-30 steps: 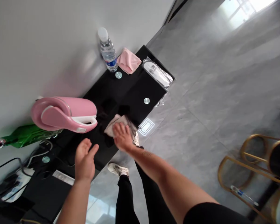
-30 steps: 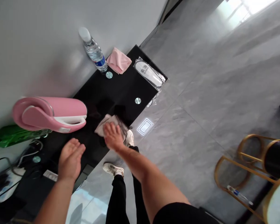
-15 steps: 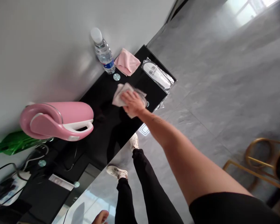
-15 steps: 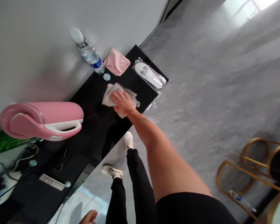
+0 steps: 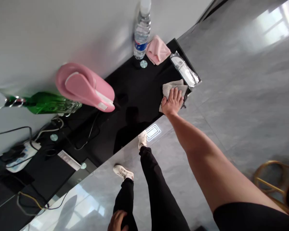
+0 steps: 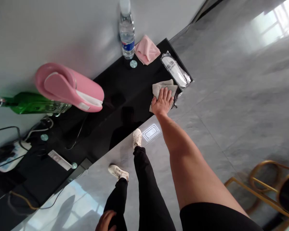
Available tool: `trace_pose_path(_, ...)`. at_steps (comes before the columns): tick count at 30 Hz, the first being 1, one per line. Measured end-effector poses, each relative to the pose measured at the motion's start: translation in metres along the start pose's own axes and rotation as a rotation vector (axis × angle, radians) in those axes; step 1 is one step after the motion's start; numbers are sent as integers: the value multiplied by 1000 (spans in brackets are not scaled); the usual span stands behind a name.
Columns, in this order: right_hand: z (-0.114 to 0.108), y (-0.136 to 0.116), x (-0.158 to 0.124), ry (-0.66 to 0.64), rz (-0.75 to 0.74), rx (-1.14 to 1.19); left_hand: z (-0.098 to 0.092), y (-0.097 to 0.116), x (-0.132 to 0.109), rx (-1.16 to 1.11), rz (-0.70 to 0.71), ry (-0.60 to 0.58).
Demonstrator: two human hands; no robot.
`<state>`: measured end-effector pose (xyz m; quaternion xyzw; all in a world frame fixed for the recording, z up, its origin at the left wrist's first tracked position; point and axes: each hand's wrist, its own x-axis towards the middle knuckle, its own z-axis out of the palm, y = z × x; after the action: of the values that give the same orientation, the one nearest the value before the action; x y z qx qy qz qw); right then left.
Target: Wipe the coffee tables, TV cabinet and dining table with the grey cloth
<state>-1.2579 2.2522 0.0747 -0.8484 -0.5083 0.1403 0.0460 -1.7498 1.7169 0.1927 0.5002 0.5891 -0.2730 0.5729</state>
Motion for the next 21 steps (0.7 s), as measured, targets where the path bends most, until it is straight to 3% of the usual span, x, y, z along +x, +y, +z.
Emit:
trace_pose_path(5, 36, -96, -153, -147, -203, 64, 35, -46, -12, 214, 102, 31)
trace_pose_path(9, 86, -199, -295, -315, -516, 153, 63, -84, -27, 231, 162, 121)
trace_pose_path(12, 117, -259, -377, -380, -765, 246, 90, -102, -38, 204, 184, 160)
trace_pose_path(14, 129, -284, -407, -395, -873, 259, 107, -105, -43, 181, 194, 165)
trace_pose_path(16, 134, -296, -420, -395, -956, 239, 119, -100, -45, 166, 182, 167)
trace_pose_path(19, 135, -295, -418, -383, -1102, 199, 128, -85, -43, 162, 104, 181)
trace_pose_path(21, 131, -279, -401, -410, -1235, 170, 131, -74, -40, 157, 75, 173)
